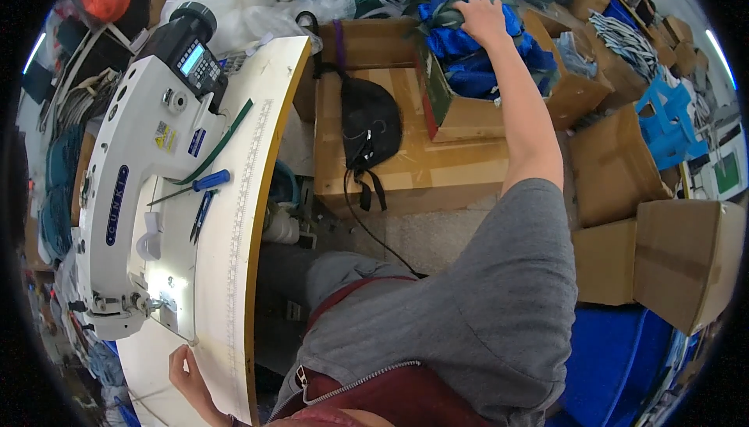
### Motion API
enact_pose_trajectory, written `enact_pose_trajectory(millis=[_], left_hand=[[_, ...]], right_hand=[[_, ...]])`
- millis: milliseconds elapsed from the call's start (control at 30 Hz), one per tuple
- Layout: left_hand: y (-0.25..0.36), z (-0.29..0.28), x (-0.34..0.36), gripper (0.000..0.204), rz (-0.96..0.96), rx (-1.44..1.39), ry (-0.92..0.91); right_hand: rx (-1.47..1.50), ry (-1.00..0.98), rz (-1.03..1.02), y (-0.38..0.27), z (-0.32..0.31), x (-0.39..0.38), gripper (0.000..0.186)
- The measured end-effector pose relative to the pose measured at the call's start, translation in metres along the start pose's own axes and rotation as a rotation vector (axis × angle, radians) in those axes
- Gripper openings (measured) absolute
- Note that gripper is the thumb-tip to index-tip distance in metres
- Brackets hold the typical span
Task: Sewing components of a blue and green bag together using an industrial sewing machine.
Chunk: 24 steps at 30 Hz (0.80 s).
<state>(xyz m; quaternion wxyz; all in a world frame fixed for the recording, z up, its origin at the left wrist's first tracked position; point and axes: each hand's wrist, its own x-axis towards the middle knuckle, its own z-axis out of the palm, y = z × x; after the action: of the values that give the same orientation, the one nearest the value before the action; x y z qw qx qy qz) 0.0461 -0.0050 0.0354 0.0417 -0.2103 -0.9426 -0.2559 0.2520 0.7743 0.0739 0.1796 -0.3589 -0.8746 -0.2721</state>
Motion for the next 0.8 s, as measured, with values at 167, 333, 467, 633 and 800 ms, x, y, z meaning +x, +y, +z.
enact_pose_trajectory(millis=[167, 333, 467, 633, 800], left_hand=[[-0.002, -0.002, -0.006, 0.012, 0.037, 0.049, -0.014], [-0.008, -0.006, -0.001, 0.012, 0.072, 0.047, -0.007], [0.011, -0.004, 0.008, 0.012, 0.022, 0.015, -0.014], [0.017, 0.004, 0.003, 0.012, 0.092, -0.031, 0.005], [0.043, 0.009, -0.004, 0.015, 0.102, -0.262, -0.074]], right_hand=[[-0.1, -0.247, -0.001, 0.002, -0.016, -0.004, 0.014], [0.26, 0.045, 0.02, 0.05, -0.031, 0.006, 0.022], [0.108, 0.358, -0.134, 0.065, -0.081, 0.03, 0.021], [0.292, 0.389, -0.15, 0.016, -0.18, 0.034, 0.021], [0.894, 0.122, -0.522, -0.073, -0.249, 0.007, 0.016]])
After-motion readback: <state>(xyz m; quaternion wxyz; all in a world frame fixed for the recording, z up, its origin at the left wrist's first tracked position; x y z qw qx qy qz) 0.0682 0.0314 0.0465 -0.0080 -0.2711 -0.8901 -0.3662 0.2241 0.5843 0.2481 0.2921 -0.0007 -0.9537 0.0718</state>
